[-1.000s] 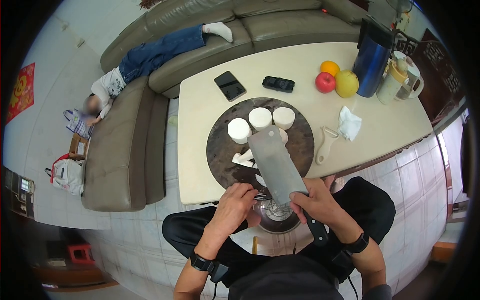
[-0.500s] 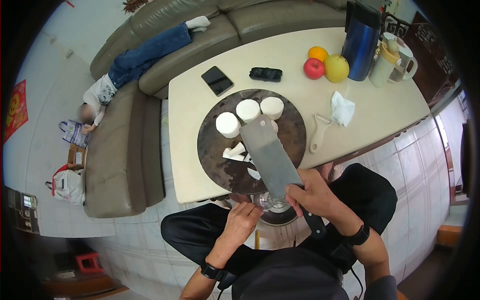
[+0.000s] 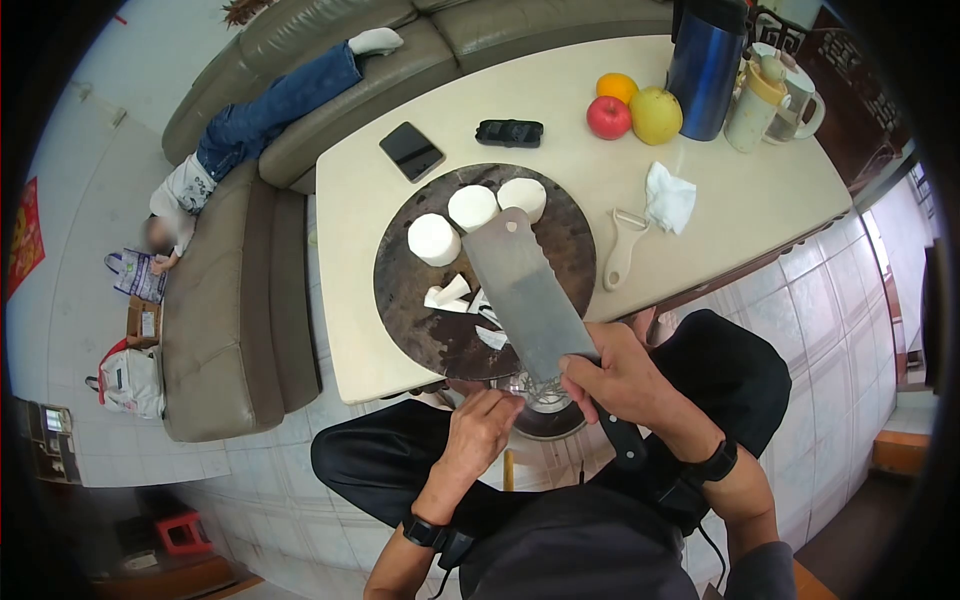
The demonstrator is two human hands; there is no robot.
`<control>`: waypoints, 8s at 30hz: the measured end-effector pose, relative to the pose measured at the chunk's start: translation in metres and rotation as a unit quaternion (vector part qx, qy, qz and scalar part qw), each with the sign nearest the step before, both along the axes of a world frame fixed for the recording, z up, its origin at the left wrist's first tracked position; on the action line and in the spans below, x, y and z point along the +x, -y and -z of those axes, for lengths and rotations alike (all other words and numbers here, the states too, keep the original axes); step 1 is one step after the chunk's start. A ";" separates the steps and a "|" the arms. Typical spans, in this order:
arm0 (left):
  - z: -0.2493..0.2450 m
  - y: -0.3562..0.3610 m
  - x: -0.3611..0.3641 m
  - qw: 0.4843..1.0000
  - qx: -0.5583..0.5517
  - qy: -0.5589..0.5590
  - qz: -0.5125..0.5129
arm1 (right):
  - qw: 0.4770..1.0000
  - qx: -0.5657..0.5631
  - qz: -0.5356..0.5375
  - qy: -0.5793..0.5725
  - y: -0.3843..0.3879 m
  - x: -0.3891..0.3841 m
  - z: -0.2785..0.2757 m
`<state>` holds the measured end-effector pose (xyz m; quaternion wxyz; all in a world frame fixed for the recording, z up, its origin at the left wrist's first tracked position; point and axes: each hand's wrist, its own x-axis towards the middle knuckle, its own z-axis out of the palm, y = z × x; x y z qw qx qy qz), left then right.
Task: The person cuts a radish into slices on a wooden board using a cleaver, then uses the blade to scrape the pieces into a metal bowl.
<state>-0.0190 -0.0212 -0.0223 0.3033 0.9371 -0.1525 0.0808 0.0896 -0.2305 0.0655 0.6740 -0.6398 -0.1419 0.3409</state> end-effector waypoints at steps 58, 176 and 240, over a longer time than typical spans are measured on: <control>-0.015 -0.010 0.007 0.989 0.092 0.116 -0.019 | 0.756 -0.298 -0.269 0.517 -0.008 -0.006 -0.014; 0.002 -0.013 -0.004 0.991 0.048 0.113 -0.049 | 0.790 -0.290 -0.246 0.482 -0.028 -0.014 -0.014; -0.036 -0.012 0.031 0.999 0.021 0.035 -0.002 | 0.992 -0.093 -0.082 -0.005 -0.003 0.007 -0.026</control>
